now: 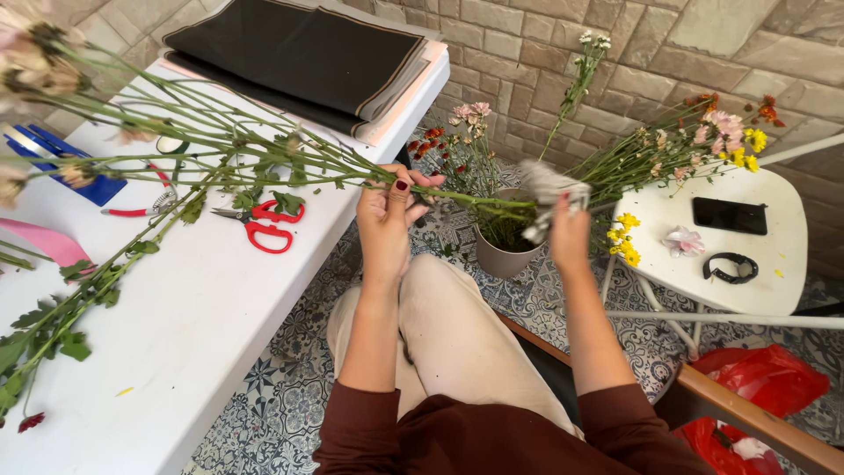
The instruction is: The person cleans stems of flowers with a cloth and by hand, and then arranges them in a vase.
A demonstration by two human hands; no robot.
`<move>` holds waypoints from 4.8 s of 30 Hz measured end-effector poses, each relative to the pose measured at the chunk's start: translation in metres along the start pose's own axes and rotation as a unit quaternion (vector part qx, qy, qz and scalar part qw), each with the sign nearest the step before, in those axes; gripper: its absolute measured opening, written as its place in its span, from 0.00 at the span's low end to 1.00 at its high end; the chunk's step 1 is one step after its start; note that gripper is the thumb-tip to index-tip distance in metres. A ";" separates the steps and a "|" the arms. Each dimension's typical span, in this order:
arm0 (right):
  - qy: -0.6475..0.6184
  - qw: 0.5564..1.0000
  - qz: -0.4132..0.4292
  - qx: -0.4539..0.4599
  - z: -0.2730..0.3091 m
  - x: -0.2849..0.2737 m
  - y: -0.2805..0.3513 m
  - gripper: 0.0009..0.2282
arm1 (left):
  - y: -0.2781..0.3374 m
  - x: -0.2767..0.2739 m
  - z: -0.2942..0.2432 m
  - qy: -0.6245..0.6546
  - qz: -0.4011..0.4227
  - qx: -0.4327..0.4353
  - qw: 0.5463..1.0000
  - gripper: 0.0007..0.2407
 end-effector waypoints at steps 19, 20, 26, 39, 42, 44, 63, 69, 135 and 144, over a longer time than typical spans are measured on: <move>-0.100 0.983 -0.137 -0.076 -0.180 0.024 -0.072 0.18 | 0.003 -0.065 0.023 0.049 -0.098 -0.021 0.994 0.04; -0.108 0.983 -0.124 -0.079 -0.170 0.029 -0.075 0.18 | 0.005 -0.070 0.014 0.047 -0.109 -0.010 0.993 0.04; -0.169 0.917 -0.274 0.238 -0.154 0.035 -0.036 0.37 | 0.011 -0.091 -0.003 -0.026 -0.111 -0.055 0.992 0.06; -0.172 0.971 -0.120 0.116 -0.062 0.160 -0.079 0.25 | 0.072 -0.167 -0.065 0.033 -0.241 0.069 0.968 0.03; -0.224 0.969 -0.084 0.056 0.000 0.207 -0.096 0.30 | 0.092 -0.216 -0.087 0.029 -0.296 0.119 0.947 0.04; -0.179 0.983 -0.045 0.008 0.039 0.253 -0.112 0.31 | 0.107 -0.241 -0.098 0.007 -0.323 0.120 0.939 0.06; 0.143 0.664 0.690 -0.249 0.124 0.527 0.121 0.23 | 0.136 -0.334 -0.083 0.034 -0.420 0.106 0.900 0.06; 0.205 0.511 0.825 -0.125 0.139 0.480 0.212 0.14 | 0.122 -0.353 -0.088 0.050 -0.420 0.128 0.897 0.04; -0.032 0.987 0.015 -0.155 0.018 0.053 -0.018 0.11 | -0.031 0.068 0.107 -0.292 0.174 0.166 0.926 0.14; 0.026 0.992 -0.086 0.093 -0.131 -0.043 -0.017 0.10 | 0.031 0.153 0.288 -0.218 0.279 -0.121 0.927 0.16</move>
Point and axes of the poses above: each hand's wrist, its own y-axis away from the middle knuckle, its own x-axis out of the palm, z = x × y, the point moved 7 cm from there along -y, towards the middle knuckle, and after that the axes turned 15 degrees about -y, right-handed, at the moved point
